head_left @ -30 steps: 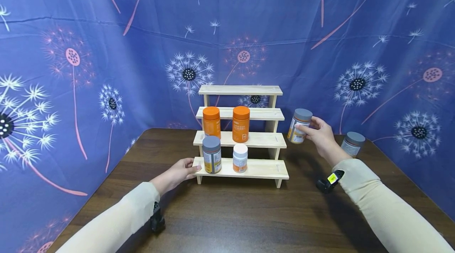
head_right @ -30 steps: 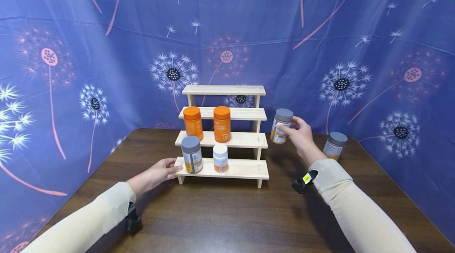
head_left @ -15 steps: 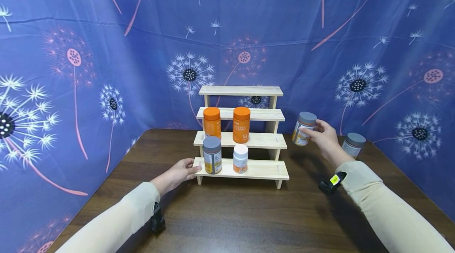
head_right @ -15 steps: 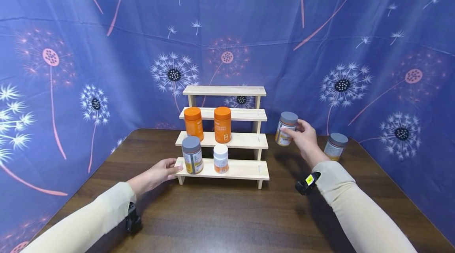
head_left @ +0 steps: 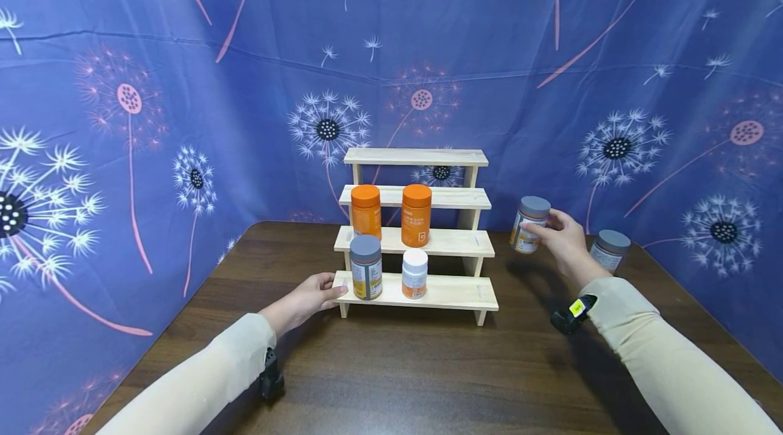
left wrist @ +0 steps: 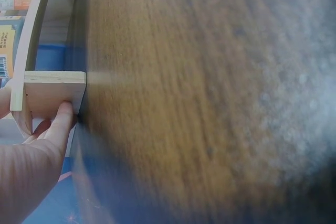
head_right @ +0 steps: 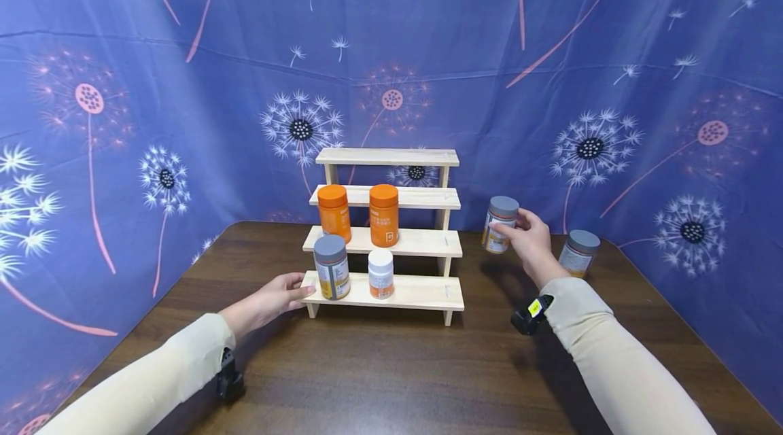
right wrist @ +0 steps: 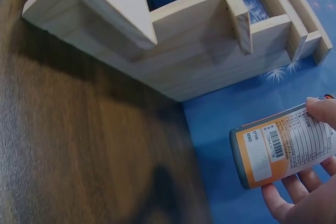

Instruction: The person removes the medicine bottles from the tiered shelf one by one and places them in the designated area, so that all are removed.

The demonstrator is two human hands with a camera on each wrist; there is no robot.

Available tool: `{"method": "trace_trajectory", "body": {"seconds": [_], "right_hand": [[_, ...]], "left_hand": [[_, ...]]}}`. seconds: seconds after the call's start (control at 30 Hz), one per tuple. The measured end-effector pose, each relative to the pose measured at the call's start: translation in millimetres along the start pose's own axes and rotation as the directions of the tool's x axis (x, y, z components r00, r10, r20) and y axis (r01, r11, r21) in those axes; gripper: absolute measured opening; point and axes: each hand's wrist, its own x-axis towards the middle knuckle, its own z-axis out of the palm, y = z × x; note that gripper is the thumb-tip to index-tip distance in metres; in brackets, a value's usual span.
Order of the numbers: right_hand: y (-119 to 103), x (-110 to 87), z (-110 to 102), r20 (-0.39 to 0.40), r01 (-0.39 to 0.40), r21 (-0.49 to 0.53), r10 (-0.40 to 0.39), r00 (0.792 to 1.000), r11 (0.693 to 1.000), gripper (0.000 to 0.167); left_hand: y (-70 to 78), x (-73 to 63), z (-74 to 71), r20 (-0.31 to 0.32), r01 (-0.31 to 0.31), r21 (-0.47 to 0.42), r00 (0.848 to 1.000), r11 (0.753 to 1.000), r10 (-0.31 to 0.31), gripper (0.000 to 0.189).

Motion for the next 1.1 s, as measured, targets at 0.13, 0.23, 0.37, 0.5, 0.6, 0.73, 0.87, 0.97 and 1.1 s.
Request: {"method": "trace_trajectory", "body": {"seconds": [0.13,0.23,0.37,0.5,0.6,0.73,0.87,0.97,1.1], "right_hand": [[5,1.1,0,-0.018,-0.032,0.008,0.032,0.999,0.999,0.085],[9,1.5,-1,-0.039,-0.044,0.031,0.045,0.998,0.999,0.083],[13,2.8,-4,-0.063,-0.035,0.038,0.038,0.997,0.999,0.081],[19,6.3,-6,-0.076,-0.041,0.016,0.043,0.996,0.999,0.082],[24,9.8,-7,-0.078,-0.054,0.01,0.055,0.995,0.998,0.083],[27,12.3,-9,-0.083,-0.071,0.019,0.072,0.994,0.997,0.083],[30,14.1,-12,-0.076,-0.085,-0.009,0.084,0.994,0.996,0.083],[33,15.4,-13,-0.068,-0.099,-0.025,0.098,0.993,0.995,0.084],[38,15.6,-15,-0.05,-0.128,0.01,0.129,0.99,0.992,0.086]], "left_hand": [[-0.3,0.1,-0.2,0.001,-0.003,-0.003,1.0,1.0,0.003,0.047],[-0.4,-0.1,0.0,-0.001,-0.003,-0.004,1.0,1.0,0.003,0.047],[-0.3,-0.2,0.5,-0.008,-0.005,0.002,1.0,1.0,0.005,0.047],[0.1,0.0,0.9,-0.012,0.002,0.011,1.0,1.0,-0.001,0.047],[0.4,0.1,0.7,-0.012,0.005,0.015,1.0,1.0,-0.005,0.047],[0.9,-0.8,1.1,-0.014,0.005,0.008,1.0,1.0,-0.005,0.047],[1.7,-2.4,1.8,-0.006,-0.007,0.008,1.0,1.0,0.007,0.047],[2.0,-3.0,1.6,0.0,-0.018,0.008,1.0,1.0,0.018,0.047],[1.4,-3.1,1.1,-0.002,-0.015,0.002,1.0,1.0,0.015,0.047]]}}
